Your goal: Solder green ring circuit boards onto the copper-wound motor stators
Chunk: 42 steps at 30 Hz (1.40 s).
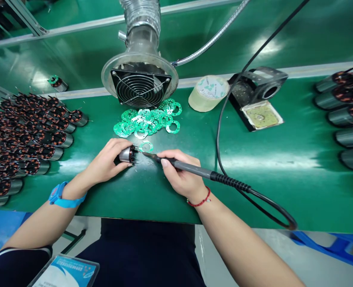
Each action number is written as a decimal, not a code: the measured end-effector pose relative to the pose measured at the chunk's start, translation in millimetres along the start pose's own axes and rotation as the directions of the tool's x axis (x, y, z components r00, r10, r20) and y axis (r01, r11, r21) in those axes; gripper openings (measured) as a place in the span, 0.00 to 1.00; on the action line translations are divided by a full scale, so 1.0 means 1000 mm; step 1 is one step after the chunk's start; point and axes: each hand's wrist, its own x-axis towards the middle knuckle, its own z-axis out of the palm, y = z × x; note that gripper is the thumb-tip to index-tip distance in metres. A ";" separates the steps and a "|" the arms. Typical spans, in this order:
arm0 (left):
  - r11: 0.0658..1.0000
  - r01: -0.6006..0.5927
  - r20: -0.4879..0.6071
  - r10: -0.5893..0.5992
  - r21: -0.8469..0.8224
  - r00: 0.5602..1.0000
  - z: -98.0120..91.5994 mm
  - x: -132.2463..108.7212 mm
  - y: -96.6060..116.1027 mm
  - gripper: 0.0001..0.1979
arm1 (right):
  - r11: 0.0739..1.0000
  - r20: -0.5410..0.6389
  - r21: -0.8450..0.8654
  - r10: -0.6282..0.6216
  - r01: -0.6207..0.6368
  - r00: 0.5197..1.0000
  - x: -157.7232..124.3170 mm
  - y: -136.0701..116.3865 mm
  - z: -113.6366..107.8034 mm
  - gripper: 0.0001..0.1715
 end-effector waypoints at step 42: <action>0.606 0.150 0.021 -0.215 -0.781 0.976 -0.014 -0.016 0.026 0.26 | 0.964 -0.129 0.225 0.173 -0.142 0.976 -0.008 -0.054 0.032 0.20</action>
